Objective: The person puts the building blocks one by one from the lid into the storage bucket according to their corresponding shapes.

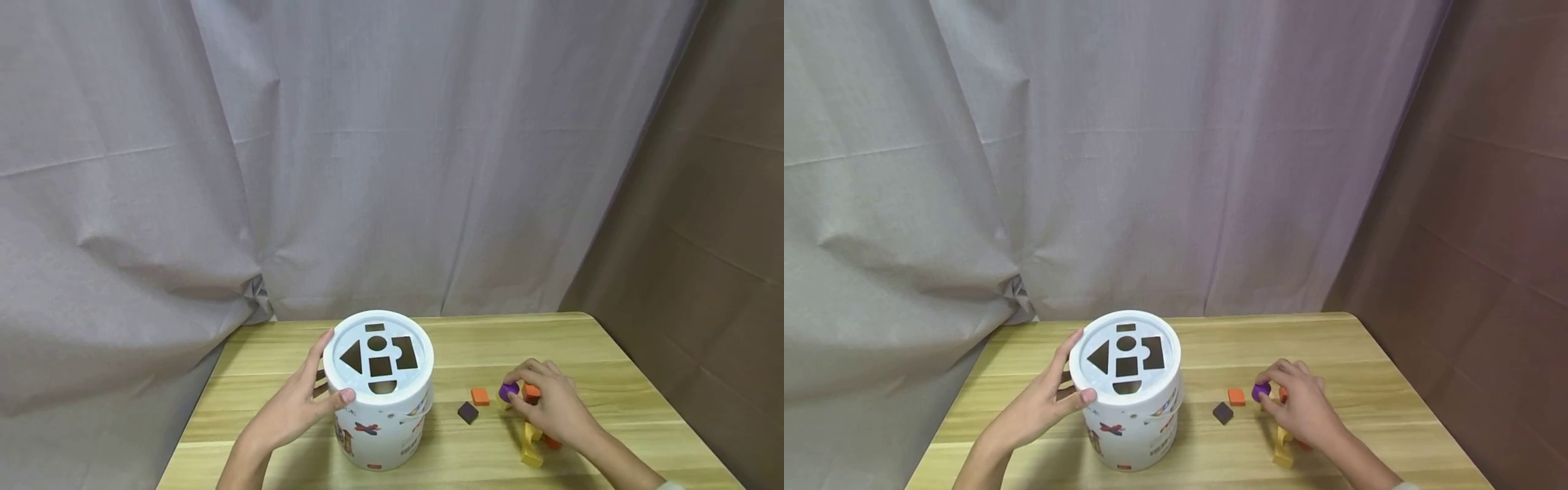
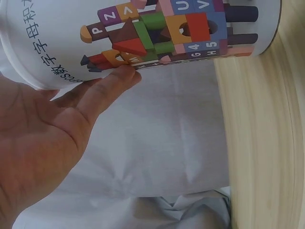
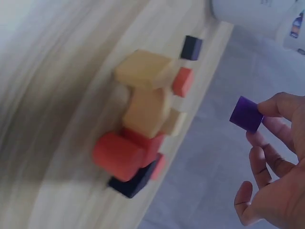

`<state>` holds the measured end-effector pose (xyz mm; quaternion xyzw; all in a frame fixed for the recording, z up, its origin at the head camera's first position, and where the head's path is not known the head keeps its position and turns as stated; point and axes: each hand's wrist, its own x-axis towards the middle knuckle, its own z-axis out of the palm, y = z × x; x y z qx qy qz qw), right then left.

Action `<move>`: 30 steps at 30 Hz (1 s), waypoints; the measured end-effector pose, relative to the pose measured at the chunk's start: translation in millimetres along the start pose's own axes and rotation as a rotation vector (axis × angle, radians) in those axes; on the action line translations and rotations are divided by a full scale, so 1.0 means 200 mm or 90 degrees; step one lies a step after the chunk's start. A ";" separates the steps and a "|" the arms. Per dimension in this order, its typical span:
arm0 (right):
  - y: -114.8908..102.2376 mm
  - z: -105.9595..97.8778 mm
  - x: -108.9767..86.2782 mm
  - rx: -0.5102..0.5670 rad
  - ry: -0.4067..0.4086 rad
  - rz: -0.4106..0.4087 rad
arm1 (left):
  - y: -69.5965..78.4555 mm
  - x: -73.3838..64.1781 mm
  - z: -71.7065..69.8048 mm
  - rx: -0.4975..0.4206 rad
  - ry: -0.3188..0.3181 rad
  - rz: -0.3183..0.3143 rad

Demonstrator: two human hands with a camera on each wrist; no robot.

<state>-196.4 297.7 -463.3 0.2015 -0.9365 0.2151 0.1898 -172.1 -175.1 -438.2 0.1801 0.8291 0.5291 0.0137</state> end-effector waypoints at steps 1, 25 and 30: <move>-0.01 0.00 0.01 0.008 0.011 -0.017 | 0.00 0.00 0.00 0.001 -0.001 -0.001; -0.31 -0.16 0.26 0.151 0.059 -0.176 | 0.00 0.00 0.00 -0.012 -0.020 -0.008; -0.37 -0.19 0.33 0.166 0.053 -0.183 | 0.00 0.00 -0.01 -0.021 -0.020 -0.006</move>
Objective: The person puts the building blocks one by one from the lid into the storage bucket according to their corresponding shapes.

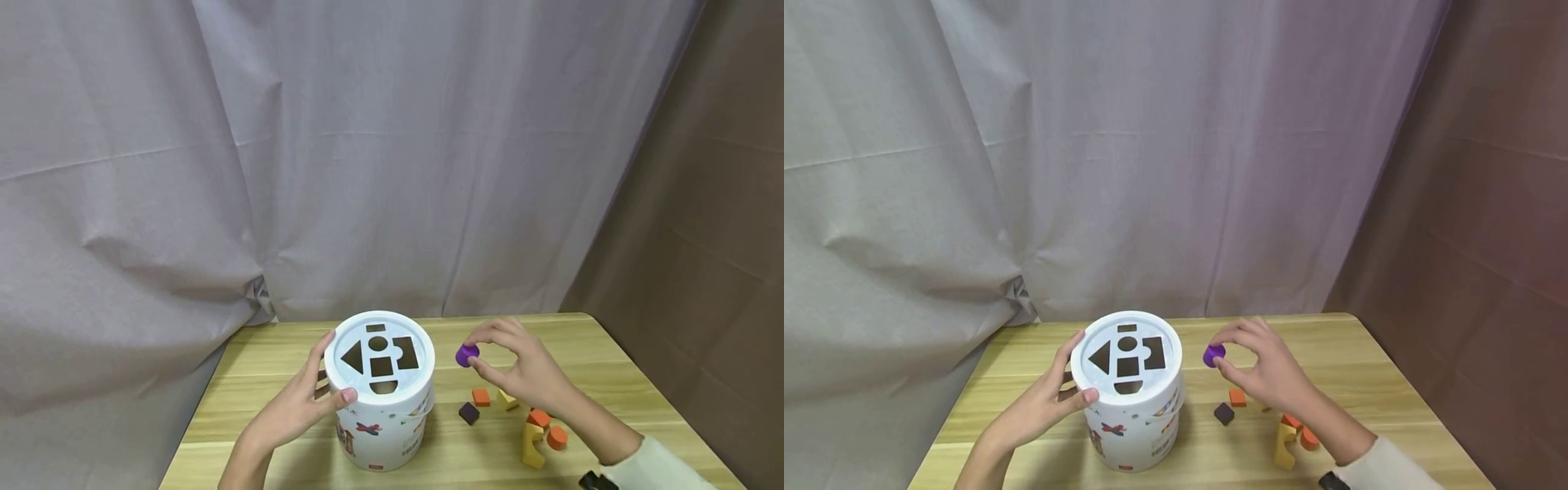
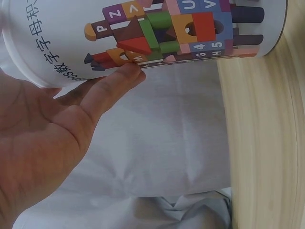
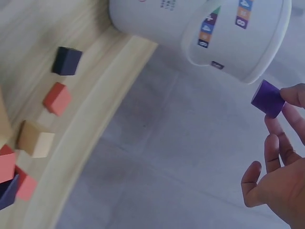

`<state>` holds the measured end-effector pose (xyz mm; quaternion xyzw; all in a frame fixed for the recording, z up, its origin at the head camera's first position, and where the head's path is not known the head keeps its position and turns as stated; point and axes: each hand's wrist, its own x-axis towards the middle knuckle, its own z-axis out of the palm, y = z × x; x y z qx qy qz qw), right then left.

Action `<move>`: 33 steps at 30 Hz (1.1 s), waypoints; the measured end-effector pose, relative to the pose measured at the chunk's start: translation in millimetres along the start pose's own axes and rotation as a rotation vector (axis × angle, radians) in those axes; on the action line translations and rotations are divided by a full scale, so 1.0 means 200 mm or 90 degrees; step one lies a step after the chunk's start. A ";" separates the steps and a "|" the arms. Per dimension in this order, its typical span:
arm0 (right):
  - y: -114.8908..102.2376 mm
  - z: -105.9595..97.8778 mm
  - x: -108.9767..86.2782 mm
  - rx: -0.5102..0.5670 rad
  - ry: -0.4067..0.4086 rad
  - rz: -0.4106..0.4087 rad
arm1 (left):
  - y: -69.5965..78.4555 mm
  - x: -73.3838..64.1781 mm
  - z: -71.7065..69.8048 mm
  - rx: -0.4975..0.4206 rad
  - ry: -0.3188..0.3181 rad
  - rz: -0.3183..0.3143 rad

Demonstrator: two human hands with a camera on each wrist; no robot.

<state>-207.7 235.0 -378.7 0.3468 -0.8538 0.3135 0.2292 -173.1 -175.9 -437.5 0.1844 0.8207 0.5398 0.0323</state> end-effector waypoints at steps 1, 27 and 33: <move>-0.01 0.00 0.01 0.004 0.002 -0.005 | 0.00 0.00 0.00 -0.002 0.000 0.000; -0.14 0.16 0.20 0.114 -0.009 0.002 | 0.02 0.00 0.02 -0.001 -0.003 0.008; -0.15 0.20 0.22 0.120 -0.015 0.006 | 0.03 0.00 0.04 0.002 -0.003 0.008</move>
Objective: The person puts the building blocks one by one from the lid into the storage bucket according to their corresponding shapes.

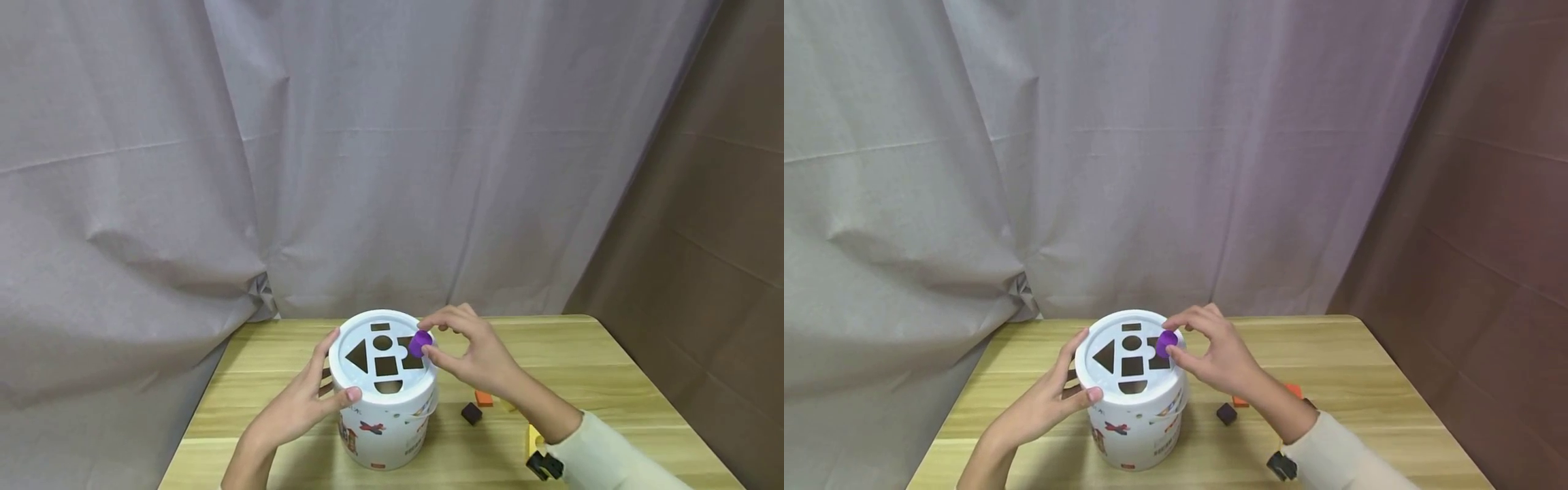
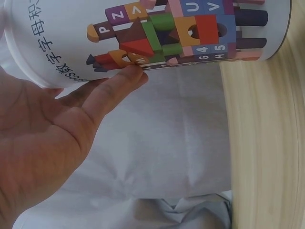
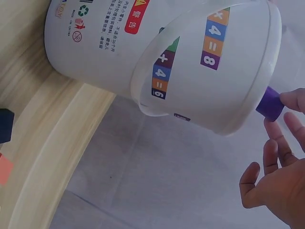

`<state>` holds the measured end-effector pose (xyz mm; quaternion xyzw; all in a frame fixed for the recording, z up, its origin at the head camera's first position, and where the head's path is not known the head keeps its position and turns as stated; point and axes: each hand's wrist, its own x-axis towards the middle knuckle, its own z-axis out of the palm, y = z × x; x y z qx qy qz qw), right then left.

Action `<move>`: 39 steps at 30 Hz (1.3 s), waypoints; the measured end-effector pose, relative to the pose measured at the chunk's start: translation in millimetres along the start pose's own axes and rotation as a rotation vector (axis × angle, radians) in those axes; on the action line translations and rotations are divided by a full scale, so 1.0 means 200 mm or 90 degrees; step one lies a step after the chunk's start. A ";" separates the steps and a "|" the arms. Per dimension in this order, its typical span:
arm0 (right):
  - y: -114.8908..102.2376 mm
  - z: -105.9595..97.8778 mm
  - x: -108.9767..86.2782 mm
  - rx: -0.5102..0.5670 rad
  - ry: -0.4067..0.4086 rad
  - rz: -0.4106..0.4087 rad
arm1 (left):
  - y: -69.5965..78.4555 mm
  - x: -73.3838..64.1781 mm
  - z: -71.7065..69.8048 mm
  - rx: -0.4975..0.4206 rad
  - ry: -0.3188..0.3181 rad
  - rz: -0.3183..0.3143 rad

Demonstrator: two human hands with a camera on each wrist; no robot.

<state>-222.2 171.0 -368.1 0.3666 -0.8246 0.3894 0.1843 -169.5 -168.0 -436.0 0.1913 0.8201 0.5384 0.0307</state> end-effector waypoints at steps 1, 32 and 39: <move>0.00 0.01 0.00 0.001 -0.001 0.001 | 0.00 0.00 0.00 -0.002 -0.001 0.000; -0.04 0.17 0.14 0.012 -0.037 0.000 | 0.02 0.00 0.03 -0.023 -0.004 0.006; -0.02 0.19 0.16 0.001 -0.041 0.018 | 0.01 0.00 0.04 -0.020 -0.007 -0.005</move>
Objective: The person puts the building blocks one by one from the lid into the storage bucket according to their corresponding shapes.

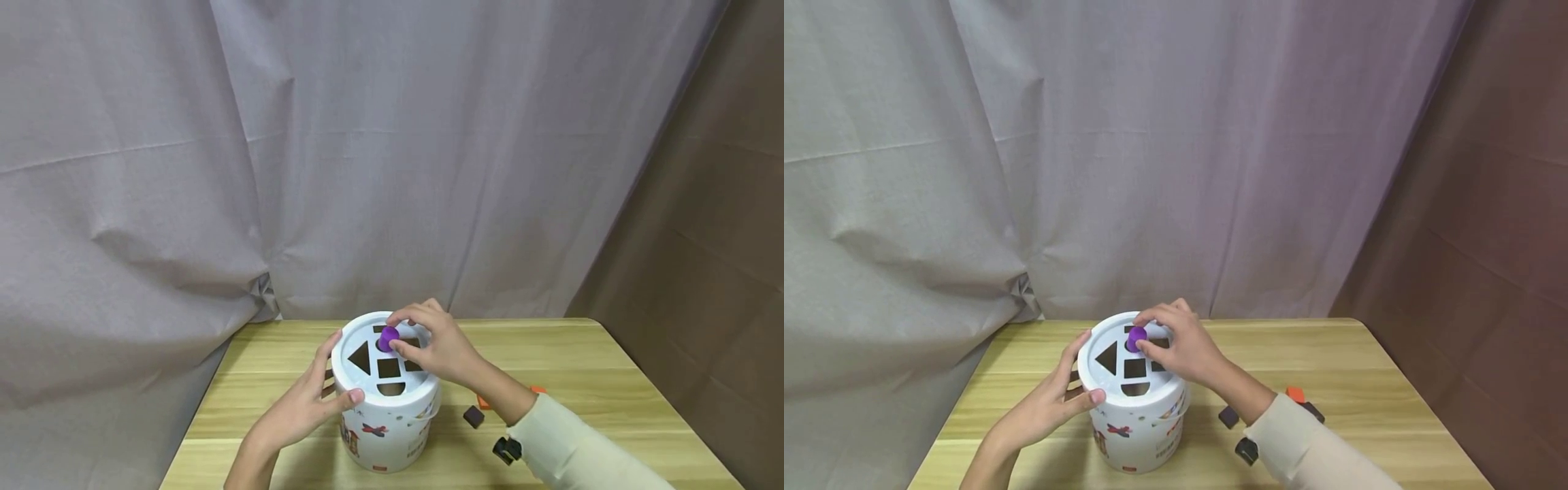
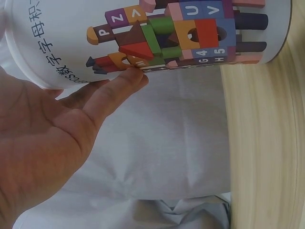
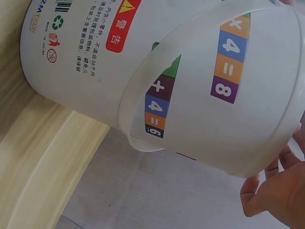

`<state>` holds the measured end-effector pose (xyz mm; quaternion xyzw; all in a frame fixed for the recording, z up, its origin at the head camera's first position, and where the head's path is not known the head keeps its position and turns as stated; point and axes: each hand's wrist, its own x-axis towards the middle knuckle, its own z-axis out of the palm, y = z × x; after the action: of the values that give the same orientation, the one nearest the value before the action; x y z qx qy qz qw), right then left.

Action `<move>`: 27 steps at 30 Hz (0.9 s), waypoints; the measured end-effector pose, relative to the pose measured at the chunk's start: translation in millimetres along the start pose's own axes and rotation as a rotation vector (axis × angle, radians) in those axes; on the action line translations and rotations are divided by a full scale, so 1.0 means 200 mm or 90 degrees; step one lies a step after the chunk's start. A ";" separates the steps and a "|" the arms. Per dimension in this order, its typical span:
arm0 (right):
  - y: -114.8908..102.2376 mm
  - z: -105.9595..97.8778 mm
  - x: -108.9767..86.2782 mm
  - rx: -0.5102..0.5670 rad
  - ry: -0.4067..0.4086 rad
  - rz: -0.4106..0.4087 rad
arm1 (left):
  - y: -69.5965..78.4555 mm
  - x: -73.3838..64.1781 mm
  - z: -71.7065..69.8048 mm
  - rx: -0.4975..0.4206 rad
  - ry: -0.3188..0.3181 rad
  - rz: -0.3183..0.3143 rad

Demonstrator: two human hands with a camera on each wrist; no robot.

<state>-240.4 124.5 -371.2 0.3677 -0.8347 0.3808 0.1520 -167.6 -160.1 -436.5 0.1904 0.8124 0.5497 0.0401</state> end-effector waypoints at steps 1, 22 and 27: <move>0.00 0.00 0.00 0.000 -0.002 0.004 | 0.00 0.00 0.00 0.000 0.000 -0.002; 0.01 0.03 0.04 -0.030 -0.063 0.029 | 0.00 0.00 0.01 0.005 0.009 0.000; 0.01 0.03 0.04 -0.038 -0.067 0.027 | 0.00 0.00 0.01 0.001 0.007 0.000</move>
<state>-246.8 118.0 -372.1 0.3650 -0.8599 0.3392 0.1109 -167.7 -158.0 -436.4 0.1872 0.8129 0.5503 0.0353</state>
